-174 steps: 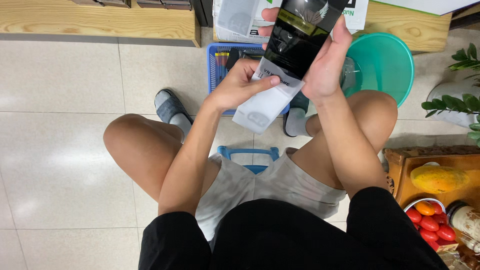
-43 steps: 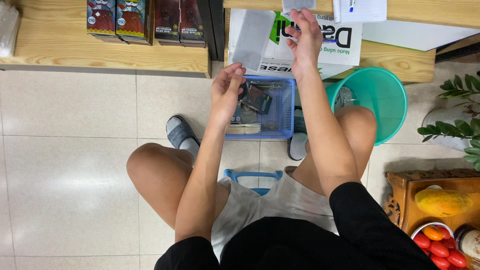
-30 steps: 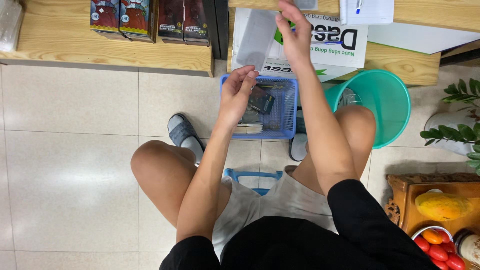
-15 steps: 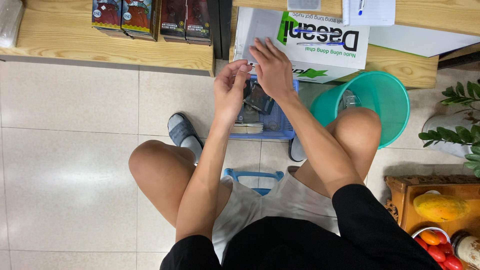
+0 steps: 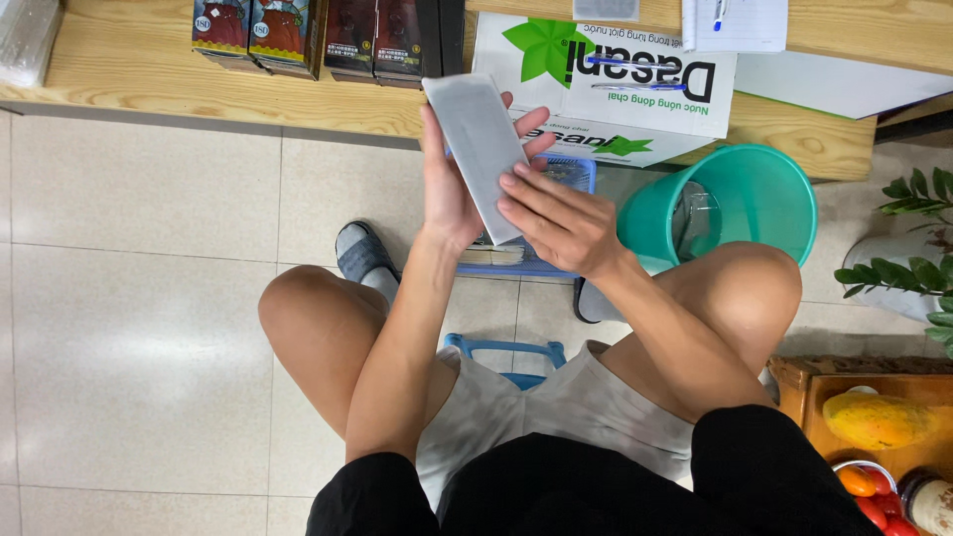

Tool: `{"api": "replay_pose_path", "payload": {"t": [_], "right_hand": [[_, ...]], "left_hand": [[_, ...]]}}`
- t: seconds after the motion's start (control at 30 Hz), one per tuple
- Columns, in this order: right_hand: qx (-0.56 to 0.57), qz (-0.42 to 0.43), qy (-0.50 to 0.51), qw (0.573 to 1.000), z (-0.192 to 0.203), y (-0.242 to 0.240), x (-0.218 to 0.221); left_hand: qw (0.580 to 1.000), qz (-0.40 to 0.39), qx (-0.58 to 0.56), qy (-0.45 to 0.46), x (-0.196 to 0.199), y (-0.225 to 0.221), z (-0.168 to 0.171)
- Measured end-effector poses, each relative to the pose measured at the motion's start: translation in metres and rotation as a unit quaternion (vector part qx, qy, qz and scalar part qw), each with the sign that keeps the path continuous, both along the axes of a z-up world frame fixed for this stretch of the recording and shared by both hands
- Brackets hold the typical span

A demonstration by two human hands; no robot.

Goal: The person picks up a packaged screen protector, wipes the packaging with a cloth, removes the protector from the box and its sleeve, and cleans the surface of a mobile phone.

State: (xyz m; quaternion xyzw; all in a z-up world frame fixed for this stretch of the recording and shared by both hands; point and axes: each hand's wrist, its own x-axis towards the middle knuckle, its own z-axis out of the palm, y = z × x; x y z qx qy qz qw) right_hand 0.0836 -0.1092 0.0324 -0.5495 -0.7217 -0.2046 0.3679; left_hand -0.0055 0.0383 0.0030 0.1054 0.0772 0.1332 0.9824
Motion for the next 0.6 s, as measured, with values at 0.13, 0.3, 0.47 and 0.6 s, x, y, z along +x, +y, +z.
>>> {"api": "replay_pose_path", "payload": {"t": [0.13,0.3,0.47,0.6], "right_hand": [[-0.024,-0.015,-0.032,0.999,0.008,-0.007,0.004],[-0.067,0.011,-0.046,0.997,0.019,-0.017,0.013],[-0.039,-0.021,-0.063,0.997,0.021,-0.016,0.013],[-0.034,-0.053,-0.07,0.996,0.024,-0.015,0.011]], "left_hand": [[0.999,0.033,-0.02,-0.003,-0.001,0.002,0.014],[0.998,0.034,0.02,0.057,0.004,0.004,0.006],[1.0,0.009,-0.021,-0.006,0.008,-0.007,0.013],[0.999,0.01,-0.039,0.006,0.01,-0.011,0.014]]}}
